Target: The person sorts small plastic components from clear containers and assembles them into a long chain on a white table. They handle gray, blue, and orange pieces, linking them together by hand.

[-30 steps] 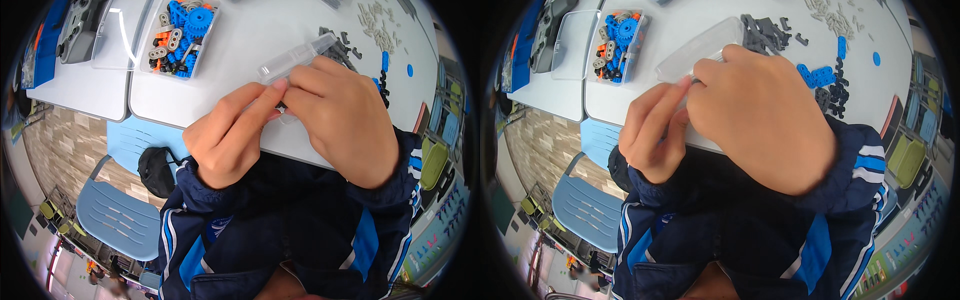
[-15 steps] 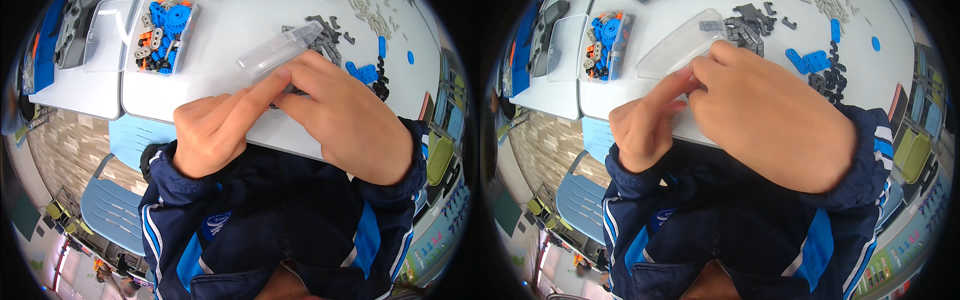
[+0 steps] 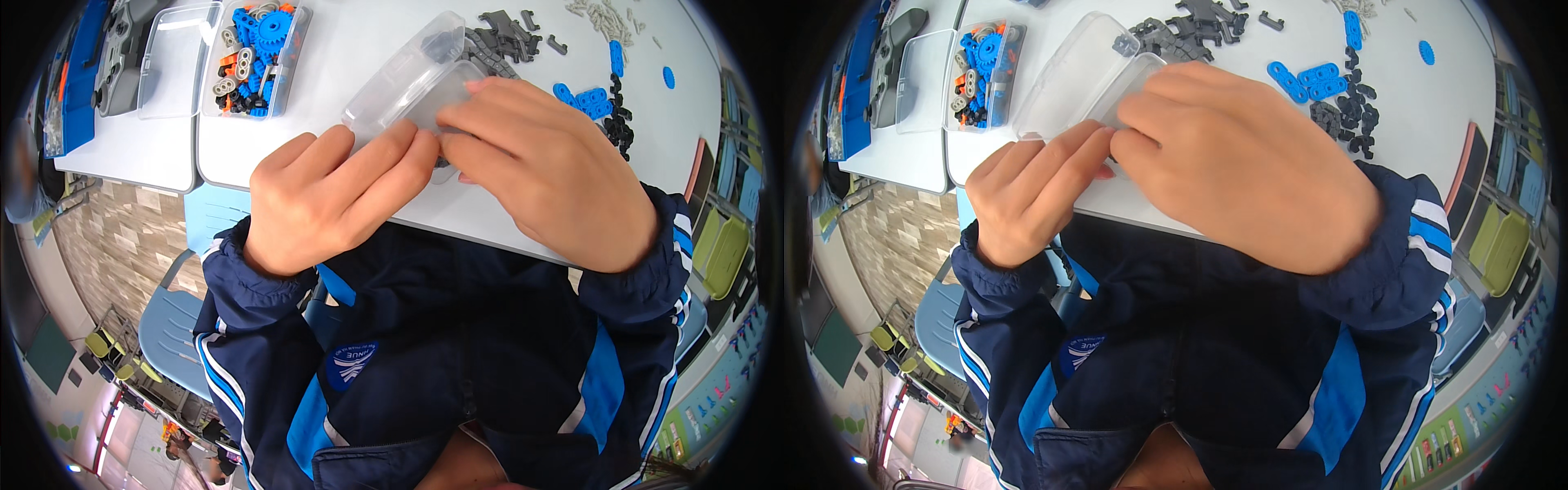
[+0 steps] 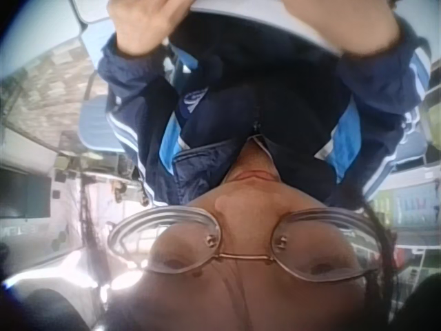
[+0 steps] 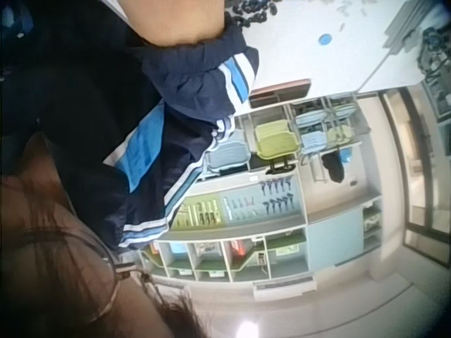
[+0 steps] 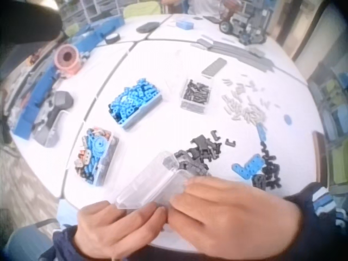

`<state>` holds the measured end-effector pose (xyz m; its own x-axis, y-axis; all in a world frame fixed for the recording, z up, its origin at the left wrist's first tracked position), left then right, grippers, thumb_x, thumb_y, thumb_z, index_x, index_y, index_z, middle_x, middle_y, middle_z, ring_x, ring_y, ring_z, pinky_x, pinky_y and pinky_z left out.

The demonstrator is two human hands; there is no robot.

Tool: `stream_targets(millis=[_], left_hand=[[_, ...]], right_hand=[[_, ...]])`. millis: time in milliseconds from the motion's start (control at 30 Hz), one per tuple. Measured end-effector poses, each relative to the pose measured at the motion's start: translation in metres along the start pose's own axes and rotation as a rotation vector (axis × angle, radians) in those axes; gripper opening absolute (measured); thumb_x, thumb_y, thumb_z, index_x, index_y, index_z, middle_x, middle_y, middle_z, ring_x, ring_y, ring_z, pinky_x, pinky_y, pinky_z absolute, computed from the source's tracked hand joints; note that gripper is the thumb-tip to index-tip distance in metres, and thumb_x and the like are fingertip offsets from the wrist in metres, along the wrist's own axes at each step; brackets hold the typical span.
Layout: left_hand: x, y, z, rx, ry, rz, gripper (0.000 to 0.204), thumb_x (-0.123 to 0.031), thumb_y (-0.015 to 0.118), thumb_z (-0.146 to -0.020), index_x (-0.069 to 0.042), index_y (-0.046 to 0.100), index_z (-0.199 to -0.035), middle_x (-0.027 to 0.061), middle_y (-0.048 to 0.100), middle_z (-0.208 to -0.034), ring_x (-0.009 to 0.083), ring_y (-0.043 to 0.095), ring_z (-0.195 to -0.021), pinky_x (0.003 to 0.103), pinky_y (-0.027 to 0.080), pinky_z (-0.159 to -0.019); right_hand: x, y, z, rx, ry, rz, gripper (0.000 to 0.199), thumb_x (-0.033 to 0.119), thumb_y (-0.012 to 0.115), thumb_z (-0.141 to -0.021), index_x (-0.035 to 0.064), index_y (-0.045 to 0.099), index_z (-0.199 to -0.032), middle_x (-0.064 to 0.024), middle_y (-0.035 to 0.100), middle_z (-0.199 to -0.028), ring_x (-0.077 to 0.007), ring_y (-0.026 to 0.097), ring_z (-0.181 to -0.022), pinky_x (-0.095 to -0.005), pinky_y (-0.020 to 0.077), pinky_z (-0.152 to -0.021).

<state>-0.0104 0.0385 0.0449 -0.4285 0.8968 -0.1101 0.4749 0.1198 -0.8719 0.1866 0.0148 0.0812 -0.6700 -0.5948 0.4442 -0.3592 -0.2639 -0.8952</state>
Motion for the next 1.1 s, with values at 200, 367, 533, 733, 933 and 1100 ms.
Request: stream_targets(millis=[200,367,533,733,933,1100], left_hand=[[-0.004,-0.004,-0.006,0.123,0.007,-0.013,0.032,-0.016,0.081,-0.070,-0.012,0.077,-0.101,-0.0005,0.072,-0.103,0.0127,0.062,-0.065,0.027,0.049,-0.056],[0.000,-0.007,-0.007,0.163,0.057,-0.041,0.031,-0.017,0.081,-0.070,-0.013,0.077,-0.100,-0.0013,0.071,-0.104,0.0124,0.063,-0.067,0.026,0.050,-0.056],[-0.005,-0.009,-0.010,0.185,0.059,-0.041,0.030,-0.016,0.081,-0.070,-0.010,0.075,-0.099,-0.0006,0.071,-0.105,0.0131,0.066,-0.067,0.026,0.050,-0.055],[-0.007,-0.011,-0.010,0.264,0.032,0.022,0.026,-0.010,0.080,-0.077,-0.006,0.073,-0.102,0.0021,0.069,-0.103,0.0158,0.071,-0.071,0.028,0.053,-0.054],[-0.007,-0.010,-0.010,0.296,0.051,0.064,0.025,-0.008,0.080,-0.080,-0.005,0.073,-0.104,0.0030,0.067,-0.104,0.0165,0.072,-0.071,0.029,0.052,-0.053],[-0.006,-0.009,-0.010,0.258,0.062,0.063,0.025,-0.007,0.079,-0.082,-0.005,0.073,-0.105,0.0031,0.067,-0.106,0.0168,0.071,-0.071,0.029,0.051,-0.052]], right_hand=[[-0.001,0.001,0.002,-0.143,-0.002,0.025,0.030,0.004,0.079,-0.074,-0.0030,0.068,-0.101,-0.0151,0.067,-0.119,-0.0387,0.065,-0.114,-0.0477,0.0534,-0.104],[-0.006,-0.005,0.001,-0.290,-0.082,0.029,0.025,0.005,0.081,-0.076,-0.0024,0.068,-0.096,-0.0134,0.068,-0.114,-0.0352,0.066,-0.107,-0.0420,0.0546,-0.099],[-0.024,-0.036,-0.009,-0.321,0.170,0.044,0.028,0.003,0.079,-0.083,-0.0015,0.069,-0.108,-0.0104,0.071,-0.093,-0.0208,0.067,-0.080,-0.0302,0.0528,-0.073],[-0.029,-0.039,-0.010,-0.238,0.437,-0.434,0.033,0.007,0.078,-0.088,-0.0037,0.066,-0.118,-0.0086,0.072,-0.085,-0.0122,0.068,-0.078,-0.0283,0.0525,-0.064],[-0.036,-0.032,0.008,-0.238,0.663,-1.074,0.043,-0.005,0.076,-0.089,-0.0063,0.061,-0.129,-0.0071,0.070,-0.098,-0.0093,0.068,-0.084,-0.0217,0.0563,-0.070],[-0.032,-0.031,0.009,-0.286,0.694,-1.249,0.046,-0.009,0.074,-0.091,-0.0078,0.058,-0.133,-0.0085,0.069,-0.104,-0.0095,0.069,-0.086,-0.0196,0.0574,-0.073]])
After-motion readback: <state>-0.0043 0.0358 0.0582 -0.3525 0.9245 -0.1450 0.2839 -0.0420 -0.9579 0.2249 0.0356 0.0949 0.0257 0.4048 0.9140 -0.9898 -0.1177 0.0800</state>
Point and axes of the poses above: each hand's wrist, its own z-axis away from the middle knuckle, its own y-axis out of the palm, x = y × z, the point moved 3 cm from there along -z, towards the middle knuckle
